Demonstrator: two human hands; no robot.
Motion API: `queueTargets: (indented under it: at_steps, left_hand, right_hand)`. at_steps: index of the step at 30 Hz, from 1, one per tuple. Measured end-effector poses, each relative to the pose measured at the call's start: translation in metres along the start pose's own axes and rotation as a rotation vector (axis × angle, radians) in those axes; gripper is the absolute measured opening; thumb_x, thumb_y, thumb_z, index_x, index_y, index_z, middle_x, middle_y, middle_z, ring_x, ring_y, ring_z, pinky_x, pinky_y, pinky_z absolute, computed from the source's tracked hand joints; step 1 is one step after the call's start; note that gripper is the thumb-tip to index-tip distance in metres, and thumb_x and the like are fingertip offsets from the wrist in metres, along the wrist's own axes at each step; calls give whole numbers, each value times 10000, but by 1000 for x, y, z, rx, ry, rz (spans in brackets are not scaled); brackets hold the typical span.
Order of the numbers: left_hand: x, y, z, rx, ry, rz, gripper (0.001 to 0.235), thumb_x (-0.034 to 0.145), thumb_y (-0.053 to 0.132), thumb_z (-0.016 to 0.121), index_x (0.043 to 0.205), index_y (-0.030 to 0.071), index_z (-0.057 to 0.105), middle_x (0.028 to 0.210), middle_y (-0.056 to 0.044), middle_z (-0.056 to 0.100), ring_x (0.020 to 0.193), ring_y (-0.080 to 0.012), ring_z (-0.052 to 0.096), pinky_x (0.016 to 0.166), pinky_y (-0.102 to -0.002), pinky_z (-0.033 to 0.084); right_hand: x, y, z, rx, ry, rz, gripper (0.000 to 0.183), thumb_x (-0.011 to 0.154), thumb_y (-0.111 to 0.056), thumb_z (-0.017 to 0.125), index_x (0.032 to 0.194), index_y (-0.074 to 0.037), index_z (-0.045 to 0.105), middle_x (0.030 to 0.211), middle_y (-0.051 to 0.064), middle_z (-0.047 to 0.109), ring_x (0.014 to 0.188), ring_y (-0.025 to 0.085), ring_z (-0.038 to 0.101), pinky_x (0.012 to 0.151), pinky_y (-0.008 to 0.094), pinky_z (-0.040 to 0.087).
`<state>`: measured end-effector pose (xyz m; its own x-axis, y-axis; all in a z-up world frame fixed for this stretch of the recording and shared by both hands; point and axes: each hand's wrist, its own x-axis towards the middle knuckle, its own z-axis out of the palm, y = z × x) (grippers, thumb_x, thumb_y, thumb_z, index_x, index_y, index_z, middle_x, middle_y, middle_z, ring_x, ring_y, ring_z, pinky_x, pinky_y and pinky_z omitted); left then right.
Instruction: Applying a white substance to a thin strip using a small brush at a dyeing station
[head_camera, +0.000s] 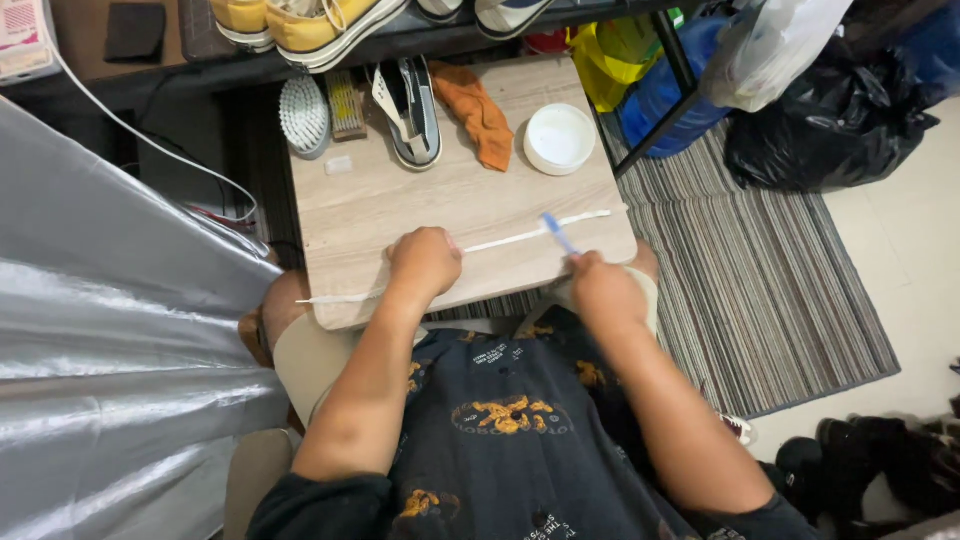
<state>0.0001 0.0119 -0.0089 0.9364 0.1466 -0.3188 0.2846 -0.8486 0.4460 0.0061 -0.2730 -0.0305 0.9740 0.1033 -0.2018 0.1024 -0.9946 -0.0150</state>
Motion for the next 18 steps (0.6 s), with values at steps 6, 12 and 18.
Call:
queueTargets:
  at_steps: [6, 12, 18]
  left_hand:
    - [-2, -4, 1, -51, 7, 4, 222, 888, 252, 645, 945, 92, 788, 954, -201, 765, 1082, -472, 700, 952, -615, 469]
    - [9, -21, 16, -99, 39, 33, 164, 888, 232, 663, 916, 133, 790, 916, -197, 761, 1025, -441, 716, 870, -575, 549]
    - [20, 43, -31, -194, 209, 229, 552, 847, 228, 786, 1314, -12, 615, 1195, -263, 606, 1178, -500, 609, 994, -593, 492]
  right_hand:
    - [-8, 24, -67, 62, 25, 27, 422, 1084, -321, 407, 985, 13, 646, 806, 277, 735, 863, 485, 754, 734, 573, 599]
    - [11, 39, -155, 148, -34, -41, 434, 1075, -387, 491, 1225, 0, 614, 956, 371, 729, 1008, 563, 696, 857, 643, 533]
    - [97, 77, -153, -158, 19, -185, 362, 1028, -379, 504, 1296, -140, 555, 891, 233, 759, 937, 461, 753, 791, 574, 581]
